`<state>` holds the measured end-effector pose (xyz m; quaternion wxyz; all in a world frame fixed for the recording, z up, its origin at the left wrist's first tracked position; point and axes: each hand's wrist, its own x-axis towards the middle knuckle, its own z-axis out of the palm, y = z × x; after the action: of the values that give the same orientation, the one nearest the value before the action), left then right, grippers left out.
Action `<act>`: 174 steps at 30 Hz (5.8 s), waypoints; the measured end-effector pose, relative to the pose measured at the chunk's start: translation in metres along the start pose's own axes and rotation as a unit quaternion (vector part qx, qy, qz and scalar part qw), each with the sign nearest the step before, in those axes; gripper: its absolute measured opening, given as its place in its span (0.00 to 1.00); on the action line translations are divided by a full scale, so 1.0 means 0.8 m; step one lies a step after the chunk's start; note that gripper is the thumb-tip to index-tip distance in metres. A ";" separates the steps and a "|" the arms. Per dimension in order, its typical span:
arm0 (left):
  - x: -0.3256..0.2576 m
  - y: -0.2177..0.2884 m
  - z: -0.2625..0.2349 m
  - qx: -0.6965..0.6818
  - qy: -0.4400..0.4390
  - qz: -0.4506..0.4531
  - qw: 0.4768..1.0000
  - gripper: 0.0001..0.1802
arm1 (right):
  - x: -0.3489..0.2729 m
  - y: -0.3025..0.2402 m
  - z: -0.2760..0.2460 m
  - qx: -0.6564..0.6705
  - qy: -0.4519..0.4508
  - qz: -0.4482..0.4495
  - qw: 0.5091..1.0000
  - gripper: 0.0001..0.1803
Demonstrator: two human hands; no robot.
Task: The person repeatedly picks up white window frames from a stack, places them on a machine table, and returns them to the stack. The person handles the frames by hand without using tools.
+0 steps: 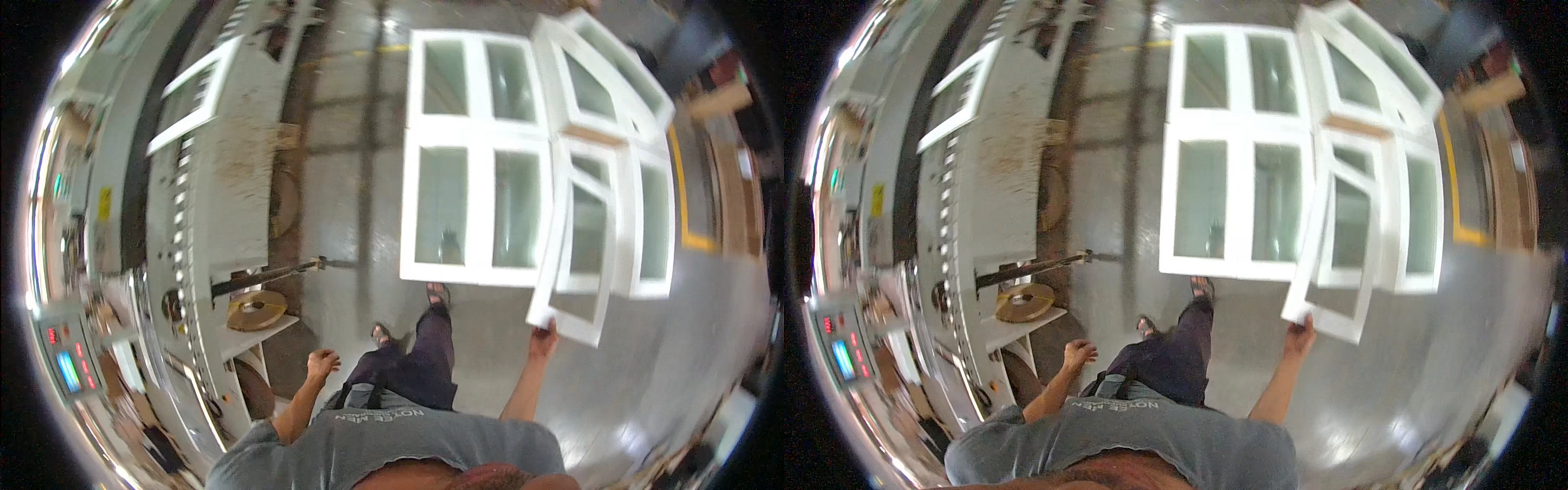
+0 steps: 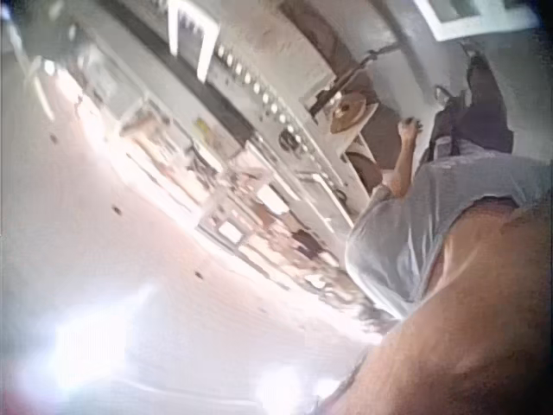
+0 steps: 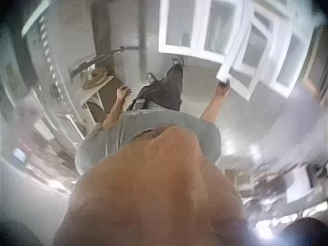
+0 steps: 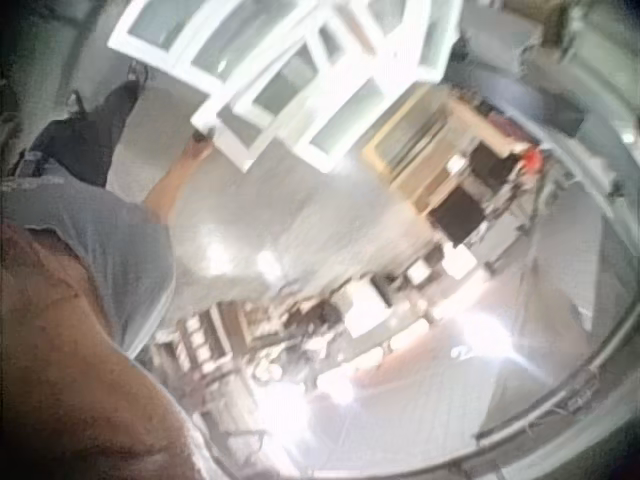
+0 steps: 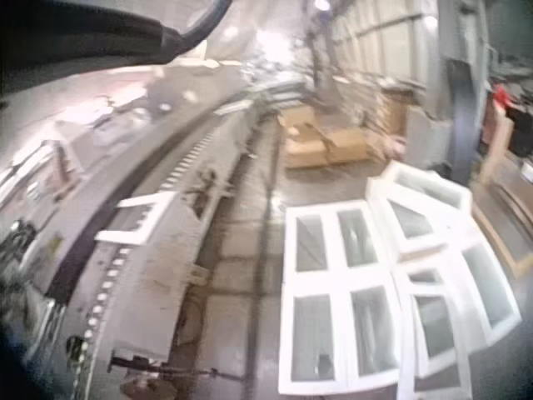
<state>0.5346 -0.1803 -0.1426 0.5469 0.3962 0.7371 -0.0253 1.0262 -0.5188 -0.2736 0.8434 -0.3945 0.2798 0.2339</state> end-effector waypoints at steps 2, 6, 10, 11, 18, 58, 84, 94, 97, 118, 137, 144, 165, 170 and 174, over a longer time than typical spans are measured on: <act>0.019 0.006 0.011 -0.034 -0.018 0.049 0.998 0.16 | -0.028 -0.014 0.052 -0.051 0.027 -0.034 0.998 0.07; 0.039 0.073 0.068 -0.110 -0.107 0.168 0.974 0.15 | -0.104 -0.043 0.143 -0.115 0.059 -0.084 0.988 0.08; -0.016 0.155 0.099 -0.203 -0.224 0.165 0.939 0.25 | -0.243 -0.034 0.189 -0.190 0.012 -0.105 0.976 0.17; -0.020 0.167 0.109 -0.233 -0.261 0.148 0.925 0.28 | -0.285 -0.030 0.202 -0.191 -0.021 -0.098 0.976 0.18; -0.124 0.215 0.039 -0.496 -0.348 0.173 0.777 0.27 | -0.487 0.018 0.264 -0.260 -0.259 0.004 0.930 0.28; -0.015 -0.178 -0.603 -0.613 0.245 0.316 0.682 0.14 | -0.731 0.574 0.323 -0.376 -0.574 0.359 0.633 0.19; 0.002 -0.155 -0.618 -0.596 0.268 0.253 0.713 0.18 | -0.723 0.583 0.334 -0.426 -0.547 0.307 0.652 0.15; 0.026 -0.052 -0.607 -0.581 0.266 0.248 0.728 0.22 | -0.681 0.585 0.429 -0.367 -0.545 0.301 0.691 0.16; 0.040 -0.010 -0.599 -0.590 0.263 0.257 0.719 0.22 | -0.654 0.590 0.461 -0.363 -0.547 0.285 0.698 0.16; 0.087 0.212 -0.534 -0.180 0.526 0.327 0.765 0.17 | -0.299 0.349 0.311 -0.387 -0.241 0.245 0.856 0.18; 0.007 -0.116 -0.089 0.132 0.067 -0.167 0.975 0.17 | 0.296 -0.065 0.009 -0.353 0.368 -0.078 0.857 0.38; 0.013 -0.105 -0.077 0.116 0.030 -0.150 0.981 0.14 | 0.279 -0.094 -0.073 -0.345 0.282 -0.102 0.889 0.27; 0.046 0.045 0.053 -0.047 -0.026 0.113 0.992 0.15 | -0.012 -0.094 0.130 -0.120 0.072 -0.129 0.982 0.21; -0.001 0.144 0.121 -0.188 -0.220 0.165 0.943 0.22 | -0.226 -0.096 0.235 -0.171 -0.048 -0.157 0.972 0.24; -0.083 0.189 0.120 -0.303 -0.380 0.115 0.866 0.34 | -0.351 -0.086 0.237 -0.198 -0.148 -0.048 0.968 0.28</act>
<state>0.7084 -0.1586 -0.0661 0.8771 0.2522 0.3926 0.1137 0.9169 -0.4570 0.0485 0.7908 -0.5278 0.0806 0.2994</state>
